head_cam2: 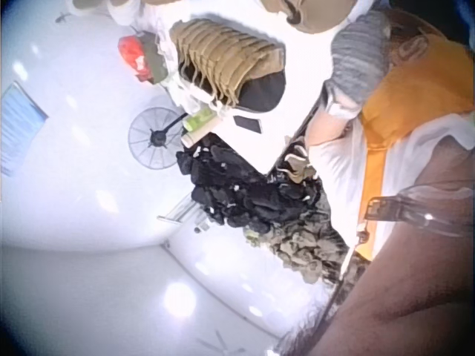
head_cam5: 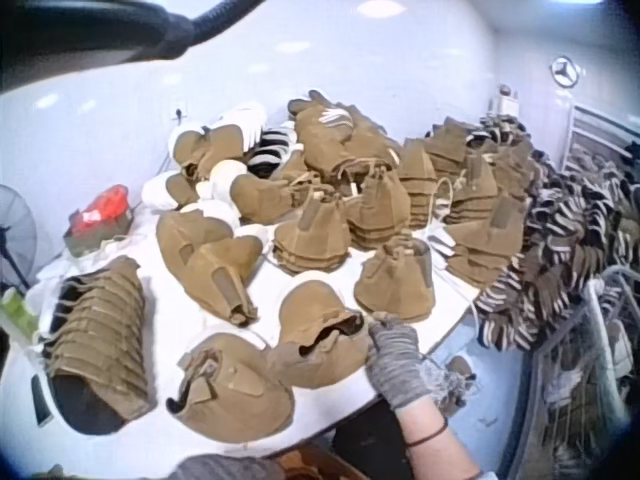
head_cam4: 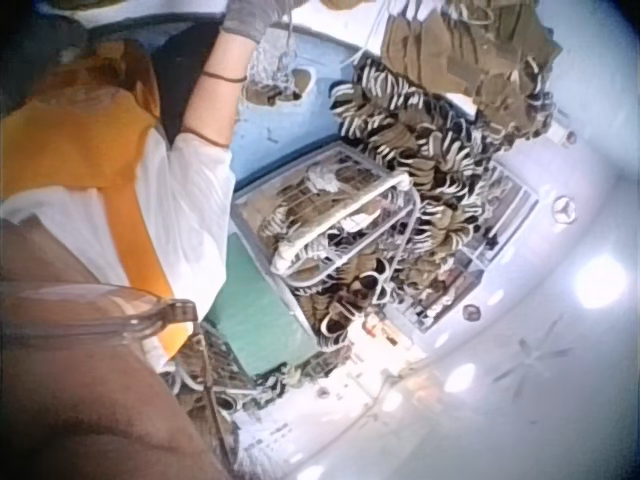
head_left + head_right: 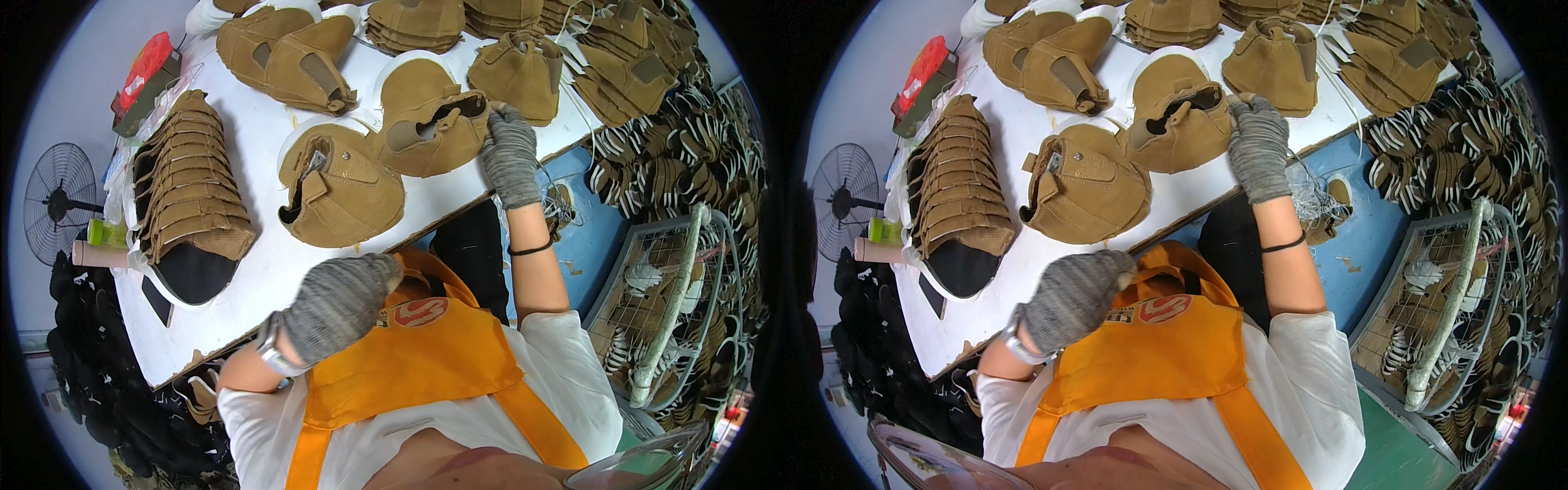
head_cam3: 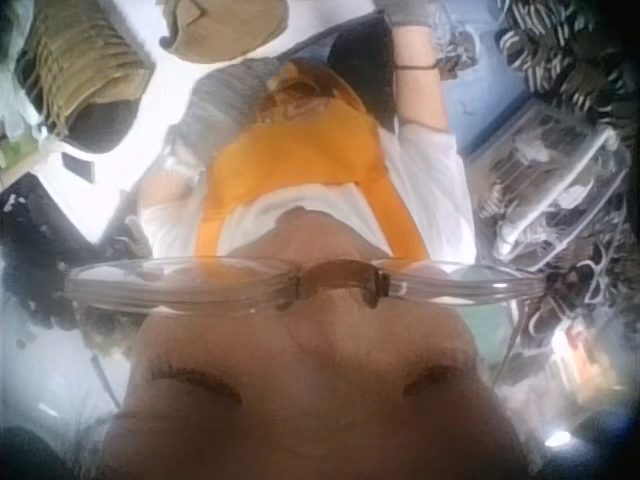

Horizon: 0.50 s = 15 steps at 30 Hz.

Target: The person picks up tan shoe parts one by one, uses hand clippers to trim excess threads from the edges and interior of each part, and places them onto a stack on a table.

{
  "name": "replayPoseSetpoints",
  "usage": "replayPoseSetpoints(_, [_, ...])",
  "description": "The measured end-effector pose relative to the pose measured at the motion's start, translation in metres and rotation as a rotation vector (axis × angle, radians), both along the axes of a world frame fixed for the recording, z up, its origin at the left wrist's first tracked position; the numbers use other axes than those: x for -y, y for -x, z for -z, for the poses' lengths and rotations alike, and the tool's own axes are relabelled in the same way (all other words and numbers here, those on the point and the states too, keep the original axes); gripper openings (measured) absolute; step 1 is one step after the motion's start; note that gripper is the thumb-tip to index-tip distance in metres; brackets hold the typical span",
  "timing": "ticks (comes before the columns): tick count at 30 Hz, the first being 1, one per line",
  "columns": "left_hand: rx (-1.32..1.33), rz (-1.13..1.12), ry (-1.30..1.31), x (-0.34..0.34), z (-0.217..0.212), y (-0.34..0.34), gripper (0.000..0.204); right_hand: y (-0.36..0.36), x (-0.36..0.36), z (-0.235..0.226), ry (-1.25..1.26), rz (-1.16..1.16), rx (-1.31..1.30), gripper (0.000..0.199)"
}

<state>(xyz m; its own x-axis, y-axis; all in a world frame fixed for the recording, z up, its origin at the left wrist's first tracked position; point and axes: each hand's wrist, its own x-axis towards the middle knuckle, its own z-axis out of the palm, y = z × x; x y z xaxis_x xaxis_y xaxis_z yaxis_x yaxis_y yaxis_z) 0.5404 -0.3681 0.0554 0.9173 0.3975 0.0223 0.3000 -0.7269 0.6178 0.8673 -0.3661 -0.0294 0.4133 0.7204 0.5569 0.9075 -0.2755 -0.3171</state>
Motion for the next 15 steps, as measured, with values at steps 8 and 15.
replayPoseSetpoints(8, [0.097, -0.046, 0.377, 0.005, 0.036, -0.040, 0.028, 0.033, 0.012, -0.050, -0.418, -0.207, -0.793, 0.039])
replayPoseSetpoints(15, [0.082, -0.043, 0.669, 0.000, 0.052, -0.047, 0.047, 0.020, 0.025, -0.044, -0.348, -0.132, -0.582, 0.034])
